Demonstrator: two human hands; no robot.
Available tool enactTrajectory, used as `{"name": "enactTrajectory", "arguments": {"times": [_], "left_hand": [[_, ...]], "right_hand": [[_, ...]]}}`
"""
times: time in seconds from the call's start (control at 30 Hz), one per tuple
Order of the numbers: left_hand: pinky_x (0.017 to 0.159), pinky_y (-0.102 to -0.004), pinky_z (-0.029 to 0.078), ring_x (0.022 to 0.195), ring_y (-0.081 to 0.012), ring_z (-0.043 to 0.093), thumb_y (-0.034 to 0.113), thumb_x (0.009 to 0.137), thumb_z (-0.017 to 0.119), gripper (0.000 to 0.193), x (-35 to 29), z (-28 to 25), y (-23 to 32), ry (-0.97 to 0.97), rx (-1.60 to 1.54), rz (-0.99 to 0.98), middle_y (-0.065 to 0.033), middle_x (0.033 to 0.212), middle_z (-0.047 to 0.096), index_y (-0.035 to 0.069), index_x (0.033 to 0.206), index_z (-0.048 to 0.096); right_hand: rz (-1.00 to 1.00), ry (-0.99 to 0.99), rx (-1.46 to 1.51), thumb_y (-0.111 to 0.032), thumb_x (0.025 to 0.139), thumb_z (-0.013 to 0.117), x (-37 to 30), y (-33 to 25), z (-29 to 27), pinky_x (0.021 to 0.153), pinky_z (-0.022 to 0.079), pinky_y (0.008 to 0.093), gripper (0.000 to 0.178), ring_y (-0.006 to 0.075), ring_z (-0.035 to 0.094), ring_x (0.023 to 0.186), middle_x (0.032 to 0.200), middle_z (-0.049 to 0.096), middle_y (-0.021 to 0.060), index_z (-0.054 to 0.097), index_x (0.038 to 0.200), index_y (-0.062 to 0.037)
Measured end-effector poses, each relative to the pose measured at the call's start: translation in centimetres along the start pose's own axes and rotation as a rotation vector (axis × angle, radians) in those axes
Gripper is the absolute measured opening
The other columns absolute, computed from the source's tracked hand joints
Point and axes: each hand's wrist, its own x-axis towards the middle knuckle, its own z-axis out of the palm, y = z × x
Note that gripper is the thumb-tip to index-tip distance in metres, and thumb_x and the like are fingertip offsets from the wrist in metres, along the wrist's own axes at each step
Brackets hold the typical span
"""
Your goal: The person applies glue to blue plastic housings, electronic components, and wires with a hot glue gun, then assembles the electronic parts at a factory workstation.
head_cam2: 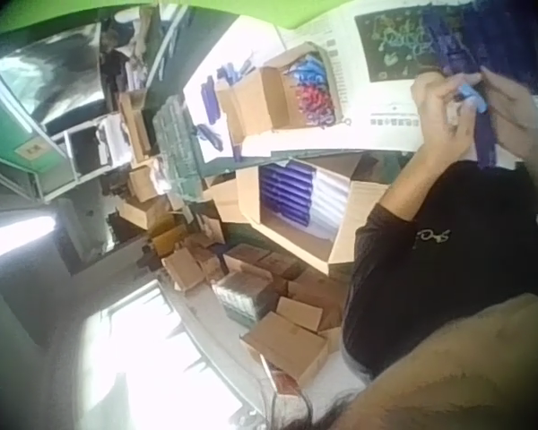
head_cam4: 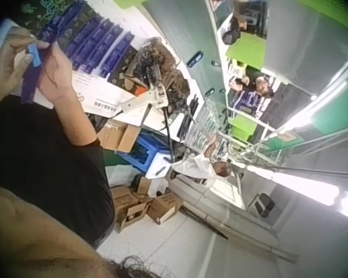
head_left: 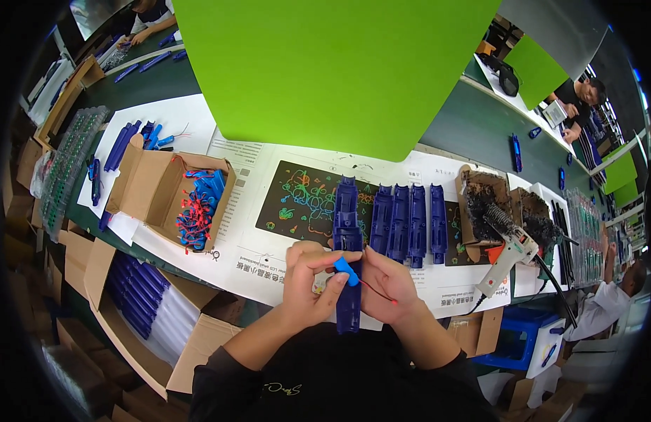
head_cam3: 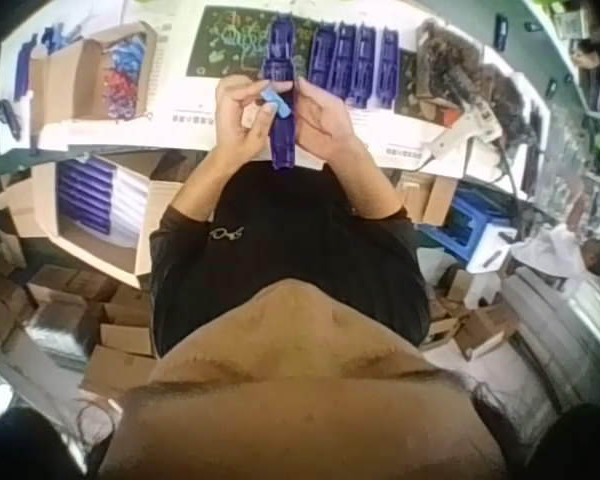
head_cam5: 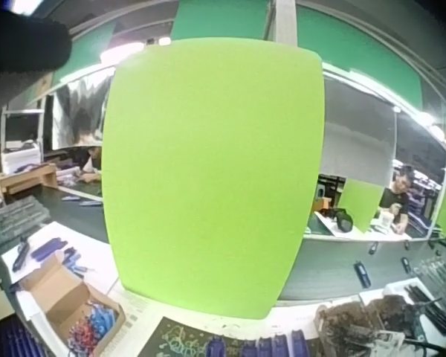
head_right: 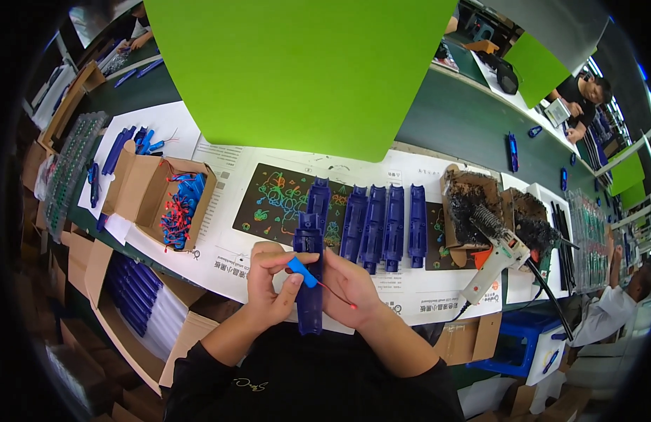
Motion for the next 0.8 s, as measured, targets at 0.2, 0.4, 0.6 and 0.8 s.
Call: {"name": "enactTrajectory", "arguments": {"times": [0.2,0.4,0.6,0.8], "left_hand": [[0.078,-0.0265,0.033,0.086,-0.0163,0.046,0.005,0.077,0.062,0.034,0.5,-0.4,0.2,-0.077,0.251,0.163,-0.0008,0.106,0.065,0.006,0.108,0.05],[0.082,-0.0282,0.031,0.089,-0.0173,0.046,0.007,0.075,0.065,0.034,1.0,0.0,0.7,-0.099,0.317,0.199,-0.0015,0.11,0.063,0.009,0.108,0.057],[0.085,-0.0355,0.03,0.1,-0.024,0.039,0.016,0.073,0.068,0.03,1.6,0.0,2.0,-0.074,0.467,0.168,-0.0134,0.125,0.045,0.014,0.103,0.064],[0.084,-0.038,0.03,0.107,-0.0248,0.034,0.02,0.072,0.069,0.029,1.5,0.0,2.3,-0.134,0.479,0.049,-0.0175,0.131,0.034,0.018,0.101,0.067]], "right_hand": [[-0.035,0.035,-0.067,-0.034,0.098,0.026,-1.2,-0.2,0.8,0.093,0.041,0.0363,0.039,0.0181,0.05,0.106,0.118,0.049,0.0101,0.041,0.121,-0.0055],[-0.091,0.006,-0.091,-0.03,0.098,0.029,-1.8,-0.3,0.8,0.094,0.041,0.0364,0.037,0.0188,0.049,0.108,0.119,0.048,0.0114,0.039,0.123,-0.0046],[-0.149,0.019,-0.162,-0.029,0.098,0.031,-2.4,-0.5,1.5,0.093,0.041,0.0365,0.04,0.0193,0.05,0.109,0.12,0.048,0.0124,0.035,0.129,-0.0046],[-0.217,0.005,-0.231,-0.027,0.098,0.031,-2.6,0.0,1.1,0.093,0.04,0.0356,0.039,0.0194,0.05,0.108,0.117,0.05,0.0128,0.035,0.13,-0.0041]]}}
